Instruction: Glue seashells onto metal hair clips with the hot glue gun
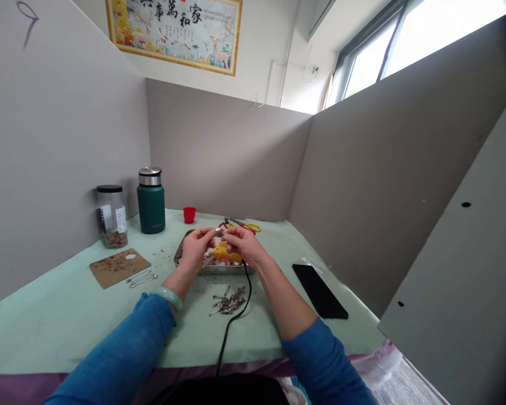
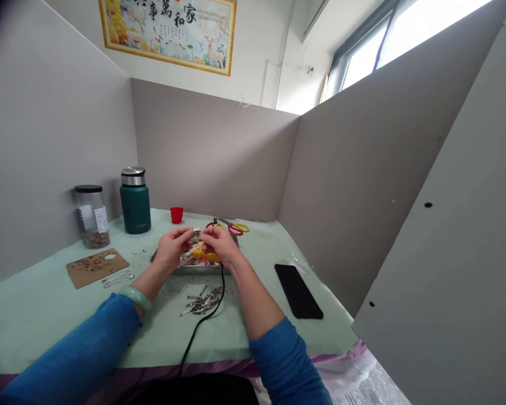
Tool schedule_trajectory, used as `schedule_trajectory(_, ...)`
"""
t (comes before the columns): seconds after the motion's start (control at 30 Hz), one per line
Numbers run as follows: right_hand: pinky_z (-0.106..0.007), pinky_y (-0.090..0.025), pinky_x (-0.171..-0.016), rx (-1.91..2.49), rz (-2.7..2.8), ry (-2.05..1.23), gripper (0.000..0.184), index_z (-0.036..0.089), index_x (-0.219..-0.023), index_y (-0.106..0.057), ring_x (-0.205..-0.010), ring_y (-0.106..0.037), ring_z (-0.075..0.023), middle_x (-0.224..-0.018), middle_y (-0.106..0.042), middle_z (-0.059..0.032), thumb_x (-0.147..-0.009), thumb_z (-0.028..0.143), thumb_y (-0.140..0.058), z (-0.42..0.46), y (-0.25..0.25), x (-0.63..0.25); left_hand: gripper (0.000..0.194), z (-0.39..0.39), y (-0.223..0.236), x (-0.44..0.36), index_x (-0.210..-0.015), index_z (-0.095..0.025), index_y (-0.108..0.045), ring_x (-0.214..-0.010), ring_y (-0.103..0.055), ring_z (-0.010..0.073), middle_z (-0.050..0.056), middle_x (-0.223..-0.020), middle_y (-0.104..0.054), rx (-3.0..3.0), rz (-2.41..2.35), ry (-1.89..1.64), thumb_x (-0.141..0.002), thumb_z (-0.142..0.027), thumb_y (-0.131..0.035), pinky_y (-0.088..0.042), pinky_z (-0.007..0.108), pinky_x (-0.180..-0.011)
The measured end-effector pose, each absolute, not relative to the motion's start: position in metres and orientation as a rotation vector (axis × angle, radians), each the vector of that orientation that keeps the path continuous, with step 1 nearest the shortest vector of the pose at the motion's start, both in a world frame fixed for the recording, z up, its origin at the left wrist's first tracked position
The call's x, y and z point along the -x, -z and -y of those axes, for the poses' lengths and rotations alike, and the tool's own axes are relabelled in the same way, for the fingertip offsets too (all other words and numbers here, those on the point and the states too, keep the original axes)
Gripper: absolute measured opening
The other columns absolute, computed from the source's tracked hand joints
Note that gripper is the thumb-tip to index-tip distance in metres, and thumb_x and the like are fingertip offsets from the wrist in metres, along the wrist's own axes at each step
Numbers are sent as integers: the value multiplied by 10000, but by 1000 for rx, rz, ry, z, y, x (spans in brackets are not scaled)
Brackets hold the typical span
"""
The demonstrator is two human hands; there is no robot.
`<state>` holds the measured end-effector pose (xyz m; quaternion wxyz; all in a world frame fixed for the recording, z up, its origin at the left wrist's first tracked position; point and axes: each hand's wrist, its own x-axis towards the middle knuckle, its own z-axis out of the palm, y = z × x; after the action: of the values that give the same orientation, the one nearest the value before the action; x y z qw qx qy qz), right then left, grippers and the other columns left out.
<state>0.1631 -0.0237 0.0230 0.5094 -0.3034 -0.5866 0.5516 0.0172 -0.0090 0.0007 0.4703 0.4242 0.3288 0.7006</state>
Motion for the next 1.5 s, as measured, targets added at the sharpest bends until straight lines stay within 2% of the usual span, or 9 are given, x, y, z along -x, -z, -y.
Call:
schedule_trajectory(0.1, -180, -421, -489, 696, 1335, -1441, 408, 156, -776, -566, -464, -469, -45, -541, -537, 72, -541, 364, -828, 22, -21, -162, 424, 13, -3, -19, -766, -114, -660, -467, -486, 85, -2, -557, -599, -1055, -799, -1698, -479, -372, -835, -387, 228, -500)
schedule_trajectory(0.33, -171, -377, -413, 756, 1191, -1379, 380, 122, -755, -639, -438, -464, -34, -698, -669, -25, -588, 434, -779, 12, -12, -152, 424, 17, -6, -21, -749, -112, -660, -472, -495, 89, -4, -540, -587, -1085, -759, -1677, -473, -377, -841, -396, 229, -505)
schedule_trajectory(0.77, -178, -294, -367, 800, 1210, -1282, 339, 118, -672, -644, -382, -428, -39, -567, -626, -9, -633, 444, -733, 20, -16, -149, 428, 14, -2, -20, -736, -105, -675, -478, -492, 87, -5, -537, -591, -1077, -769, -1671, -466, -386, -851, -403, 229, -517)
schedule_trajectory(1.0, -177, -313, -364, 793, 1199, -1311, 370, 122, -676, -647, -379, -432, -41, -575, -626, -2, -602, 467, -760, 16, -12, -148, 440, 12, -2, -19, -743, -101, -674, -473, -496, 88, 1, -533, -600, -1085, -774, -1662, -465, -390, -854, -405, 219, -503)
schedule_trajectory(1.27, -170, -333, -357, 802, 1203, -1352, 376, 113, -647, -640, -360, -426, -47, -462, -555, 24, -619, 470, -758, 14, -12, -149, 439, 11, 0, -18, -744, -98, -676, -467, -493, 86, 2, -520, -593, -1076, -768, -1646, -463, -382, -858, -410, 218, -495)
schedule_trajectory(1.5, -156, -355, -349, 809, 1182, -1347, 361, 111, -678, -633, -382, -453, -38, -584, -627, -5, -638, 451, -747, 15, -12, -146, 447, 9, 1, -19, -759, -94, -674, -473, -491, 80, 0, -542, -600, -1061, -773, -1670, -468, -381, -855, -405, 212, -496)
